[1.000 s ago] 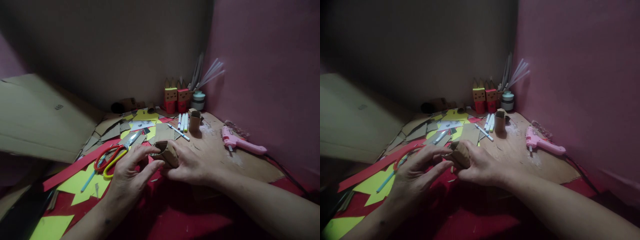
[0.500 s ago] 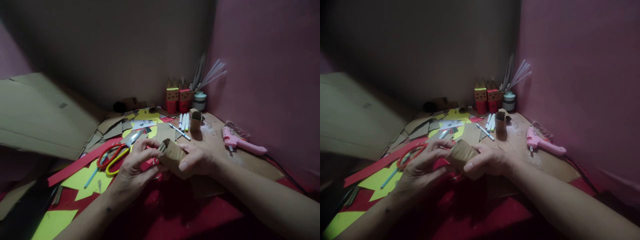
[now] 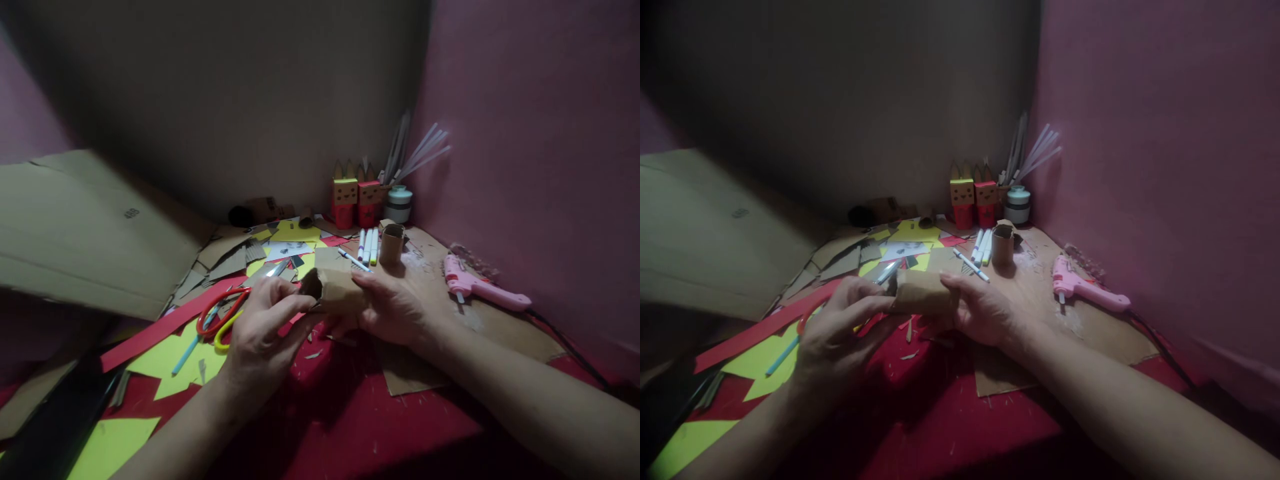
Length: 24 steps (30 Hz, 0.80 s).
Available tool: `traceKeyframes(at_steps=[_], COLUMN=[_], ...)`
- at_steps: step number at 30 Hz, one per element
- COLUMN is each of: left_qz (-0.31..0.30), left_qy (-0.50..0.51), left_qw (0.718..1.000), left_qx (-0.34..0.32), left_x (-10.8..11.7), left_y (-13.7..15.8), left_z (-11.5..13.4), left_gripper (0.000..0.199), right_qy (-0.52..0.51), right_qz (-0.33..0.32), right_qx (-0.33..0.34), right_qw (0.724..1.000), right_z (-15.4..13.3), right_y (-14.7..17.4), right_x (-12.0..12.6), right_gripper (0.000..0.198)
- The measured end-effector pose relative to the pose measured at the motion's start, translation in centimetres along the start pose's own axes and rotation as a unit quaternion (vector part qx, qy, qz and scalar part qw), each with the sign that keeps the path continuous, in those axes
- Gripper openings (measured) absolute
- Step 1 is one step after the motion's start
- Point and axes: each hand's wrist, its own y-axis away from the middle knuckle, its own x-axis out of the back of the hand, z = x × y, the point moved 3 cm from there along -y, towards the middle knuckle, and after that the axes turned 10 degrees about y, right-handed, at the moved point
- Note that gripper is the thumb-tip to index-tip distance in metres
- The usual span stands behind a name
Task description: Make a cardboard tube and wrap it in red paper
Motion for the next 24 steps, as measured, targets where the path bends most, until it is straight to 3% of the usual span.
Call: traceKeyframes(at_steps=[3,6,10,13,18,21,24], left_qz=[0.018,-0.026,-0.064,-0.075,-0.006,0.015,-0.024], left_qy=[-0.171,-0.270,-0.267,-0.193,-0.003,0.009,-0.024], left_qw=[0.983,0.960,0.957,0.974,1.000,0.992,0.986], left_qx=[-0.060,-0.074,-0.099,-0.094,0.028,0.121,0.161], left_x=[-0.3,-1.0,-1.7,-1.6,-0.2,-0.1,-0.6], left_y=[0.3,0.4,0.5,0.6,0.3,0.1,0.2], left_z=[0.6,0.8,1.1,1.3,0.9,0.3,-0.3], left_gripper=[0.009,0.019,0.022,0.015,0.024,0.018,0.015], right_qy=[0.012,0.032,0.091,0.101,0.090,0.101,0.134], right_qz=[0.040,0.046,0.069,0.104,0.124,0.105,0.088], right_qx=[-0.011,0.008,0.076,0.090,0.070,0.067,0.074], right_qw=[0.999,0.998,0.991,0.985,0.986,0.987,0.984], right_z=[0.2,0.5,0.7,0.7,0.4,0.3,0.3], right_y=[-0.2,-0.3,-0.5,-0.5,-0.4,-0.4,-0.4], right_x=[0.0,-0.6,-1.3,-1.0,-0.3,-0.4,-0.5], right_gripper=[0.039,0.041,0.052,0.068,0.086,0.079,0.074])
